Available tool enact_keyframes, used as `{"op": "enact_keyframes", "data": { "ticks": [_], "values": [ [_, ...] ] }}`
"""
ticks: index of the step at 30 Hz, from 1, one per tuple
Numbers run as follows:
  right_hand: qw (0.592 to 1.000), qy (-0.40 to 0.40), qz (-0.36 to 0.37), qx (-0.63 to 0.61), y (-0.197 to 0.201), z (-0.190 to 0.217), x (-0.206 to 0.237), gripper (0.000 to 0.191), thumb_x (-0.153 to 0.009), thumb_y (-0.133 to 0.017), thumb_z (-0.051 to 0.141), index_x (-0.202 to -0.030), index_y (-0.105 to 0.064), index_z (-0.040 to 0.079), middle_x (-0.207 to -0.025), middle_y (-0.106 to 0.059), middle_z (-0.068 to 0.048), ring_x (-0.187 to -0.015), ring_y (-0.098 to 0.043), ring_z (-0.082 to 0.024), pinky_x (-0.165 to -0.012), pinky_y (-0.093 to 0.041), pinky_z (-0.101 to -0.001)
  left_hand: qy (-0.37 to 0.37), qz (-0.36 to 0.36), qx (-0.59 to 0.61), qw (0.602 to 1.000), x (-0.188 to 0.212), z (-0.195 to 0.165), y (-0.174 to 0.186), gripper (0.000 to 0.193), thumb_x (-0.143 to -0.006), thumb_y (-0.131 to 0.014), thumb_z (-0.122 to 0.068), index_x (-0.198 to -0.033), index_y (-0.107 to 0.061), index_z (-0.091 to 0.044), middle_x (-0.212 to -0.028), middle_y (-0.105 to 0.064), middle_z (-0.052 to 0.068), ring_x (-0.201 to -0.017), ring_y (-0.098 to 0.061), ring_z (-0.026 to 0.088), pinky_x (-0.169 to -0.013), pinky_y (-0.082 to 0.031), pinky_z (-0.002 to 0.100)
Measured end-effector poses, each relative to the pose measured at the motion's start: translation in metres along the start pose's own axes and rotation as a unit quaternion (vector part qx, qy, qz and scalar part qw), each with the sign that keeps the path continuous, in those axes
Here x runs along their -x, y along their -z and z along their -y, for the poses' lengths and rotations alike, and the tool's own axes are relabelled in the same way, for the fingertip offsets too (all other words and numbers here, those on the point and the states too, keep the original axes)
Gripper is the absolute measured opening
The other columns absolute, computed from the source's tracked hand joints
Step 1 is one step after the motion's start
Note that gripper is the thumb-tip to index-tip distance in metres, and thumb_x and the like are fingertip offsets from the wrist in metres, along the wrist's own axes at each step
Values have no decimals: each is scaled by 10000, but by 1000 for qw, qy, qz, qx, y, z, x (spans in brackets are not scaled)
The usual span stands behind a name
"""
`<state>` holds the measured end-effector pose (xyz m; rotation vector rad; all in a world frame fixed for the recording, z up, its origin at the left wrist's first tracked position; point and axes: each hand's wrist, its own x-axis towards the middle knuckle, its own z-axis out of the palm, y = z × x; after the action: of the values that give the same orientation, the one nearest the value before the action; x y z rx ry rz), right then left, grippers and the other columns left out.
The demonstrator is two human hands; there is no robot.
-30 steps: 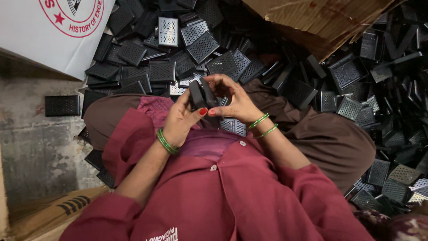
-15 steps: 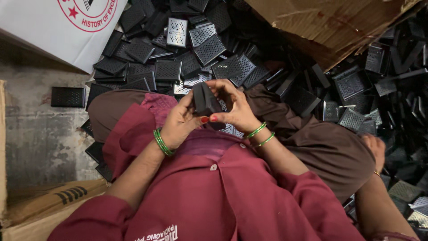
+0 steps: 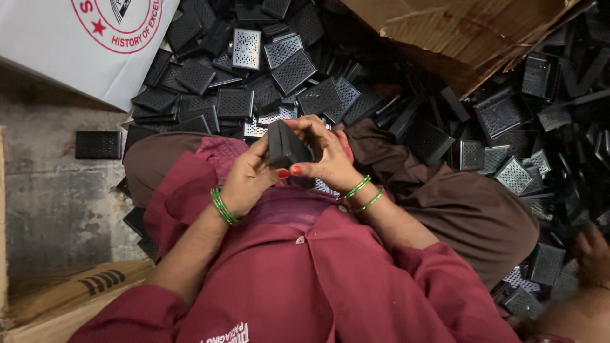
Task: The person sits on the floor and repeatedly picks up small black plastic graters from a large pile. They inspect each grater by turning it over in their hands and then place it into a white cardboard box. The process continues with the person handling the items one at a time.
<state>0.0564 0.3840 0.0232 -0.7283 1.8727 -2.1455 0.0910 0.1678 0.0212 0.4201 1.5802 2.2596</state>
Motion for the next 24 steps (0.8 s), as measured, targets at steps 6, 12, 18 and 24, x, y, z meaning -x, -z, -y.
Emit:
{"op": "enact_keyframes", "data": {
  "ticks": [6, 12, 18, 24],
  "values": [
    [999, 1, -16, 35, -3, -10, -3, 893, -755, -918, 342, -1458, -459, 38, -1392, -478, -54, -1345, -456, -175, -1178, -376, -326, 32, -21, 18, 999, 1, 4, 4, 708, -1035, -642, -176, -1654, -322, -52, -1318, -646, 54, -913, -631, 83, -772, -560, 228],
    [960, 39, -107, 257, -9, -2, -6, 876, -722, -956, 329, -1392, -477, 31, -1303, -574, -91, -1231, -586, -192, -1080, -487, -334, -11, -198, -7, 980, -11, 22, -5, 362, -999, -670, -49, -1340, -629, 66, -1129, -729, 34, -976, -664, 55, -876, -553, 222],
    [964, -75, -79, 243, 5, -2, -4, 470, -962, -693, 329, -1327, -584, 55, -1057, -688, -33, -912, -658, -109, -819, -533, -281, 18, -186, -67, 980, -9, 16, 4, 355, -992, -660, -34, -1335, -639, 55, -1127, -732, 45, -969, -659, 62, -870, -541, 212],
    [981, -54, -112, 152, 11, -33, -4, 316, -1071, -589, 300, -1184, -653, 12, -900, -655, -3, -846, -567, -50, -759, -496, -238, 25, -141, -10, 990, -6, 18, 5, 375, -945, -672, -32, -1311, -621, 34, -1180, -729, 24, -1055, -672, 60, -936, -533, 201]
  ]
}}
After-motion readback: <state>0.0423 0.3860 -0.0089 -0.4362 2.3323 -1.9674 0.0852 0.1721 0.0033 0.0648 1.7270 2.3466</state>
